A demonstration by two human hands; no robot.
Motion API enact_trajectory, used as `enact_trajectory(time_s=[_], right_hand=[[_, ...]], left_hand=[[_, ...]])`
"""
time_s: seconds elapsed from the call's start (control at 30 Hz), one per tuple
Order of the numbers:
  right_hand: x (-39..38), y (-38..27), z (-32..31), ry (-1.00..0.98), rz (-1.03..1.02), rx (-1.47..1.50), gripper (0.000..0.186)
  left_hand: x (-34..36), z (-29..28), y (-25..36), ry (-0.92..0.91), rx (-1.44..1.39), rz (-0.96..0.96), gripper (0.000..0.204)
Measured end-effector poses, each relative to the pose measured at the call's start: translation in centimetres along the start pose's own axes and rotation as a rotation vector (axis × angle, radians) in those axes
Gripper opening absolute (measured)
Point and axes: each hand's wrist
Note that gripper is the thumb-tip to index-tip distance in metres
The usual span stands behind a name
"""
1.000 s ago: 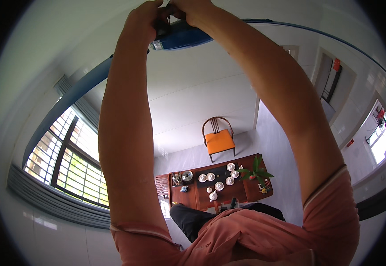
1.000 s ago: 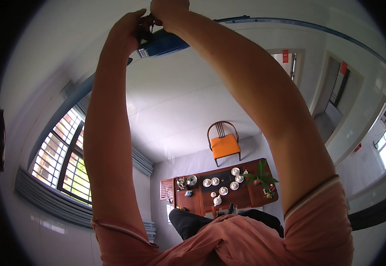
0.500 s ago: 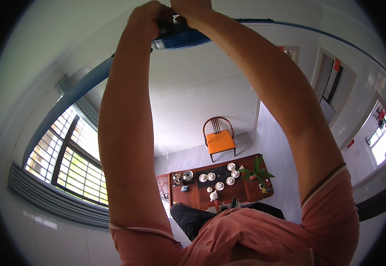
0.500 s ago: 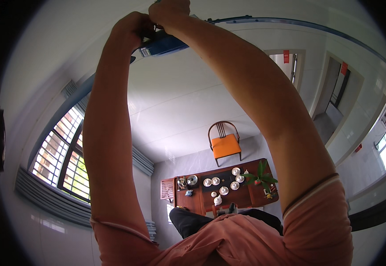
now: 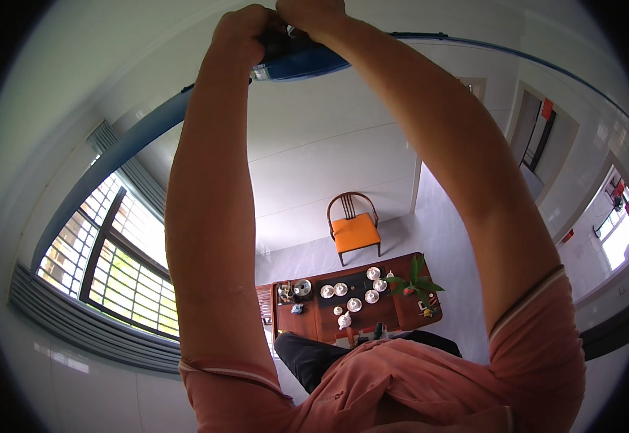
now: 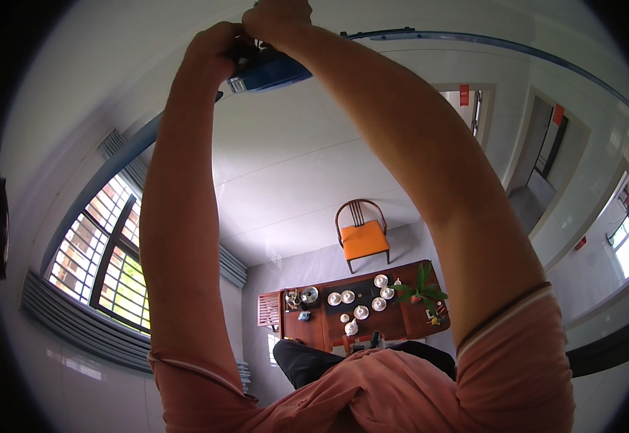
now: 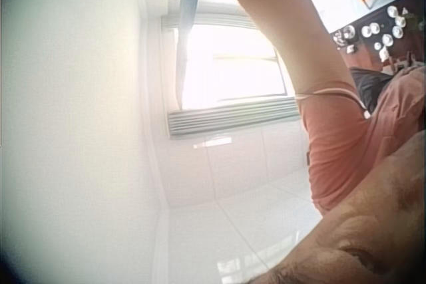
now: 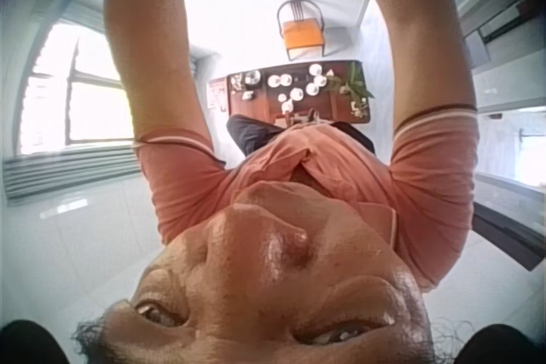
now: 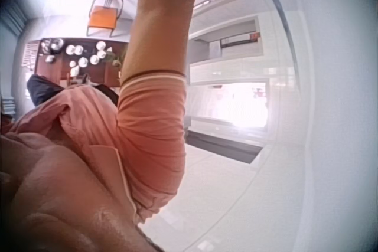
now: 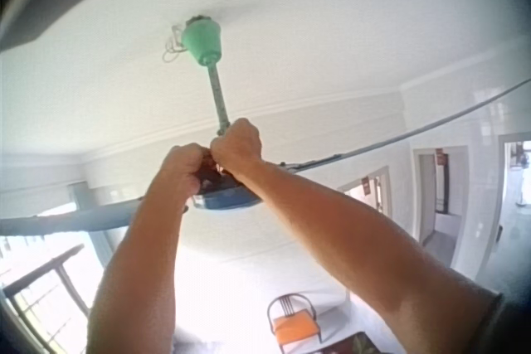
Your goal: The person connects wires and secures a connector to a blue ceiling fan using a small screwdriver.
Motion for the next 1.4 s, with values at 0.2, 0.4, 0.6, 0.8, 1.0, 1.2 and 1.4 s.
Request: enact_trajectory(time_s=[0.2,0.4,0.6,0.8,1.0,1.2,1.4], right_hand=[[-0.6,-3.3,-3.6,-0.161,0.263,0.185,0.025],[0.9,-2.3,-1.7,-0.178,0.435,0.397,0.018],[2.6,0.3,-1.4,-0.293,0.608,0.624,0.013],[6.0,5.2,0.1,-0.295,-0.161,-0.287,0.02],[1.0,-1.6,0.6,-0.341,0.515,0.495,0.022],[2.6,0.0,-0.8,-0.385,0.677,0.578,0.021],[2.8,-0.4,-1.8,-0.327,0.467,0.689,0.02]], left_hand=[[-2.6,0.7,1.0,-0.006,0.799,0.413,0.023],[-1.1,0.8,0.6,0.005,-0.175,0.004,0.017],[-2.3,1.7,0.3,-0.085,-0.215,0.0,0.027],[-2.8,3.4,1.0,-0.122,-0.284,0.026,0.027],[-3.1,-0.3,0.4,0.055,-0.271,0.058,0.027],[-1.5,1.5,0.0,0.019,-0.077,0.063,0.021],[-1.2,0.2,-0.3,0.159,0.339,0.12,0.016]])
Point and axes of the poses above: each hand's wrist, its own x-axis towards the middle knuckle, its own z-axis out of the palm, y = z × x, and after that the axes turned 11 degrees about x, right-handed
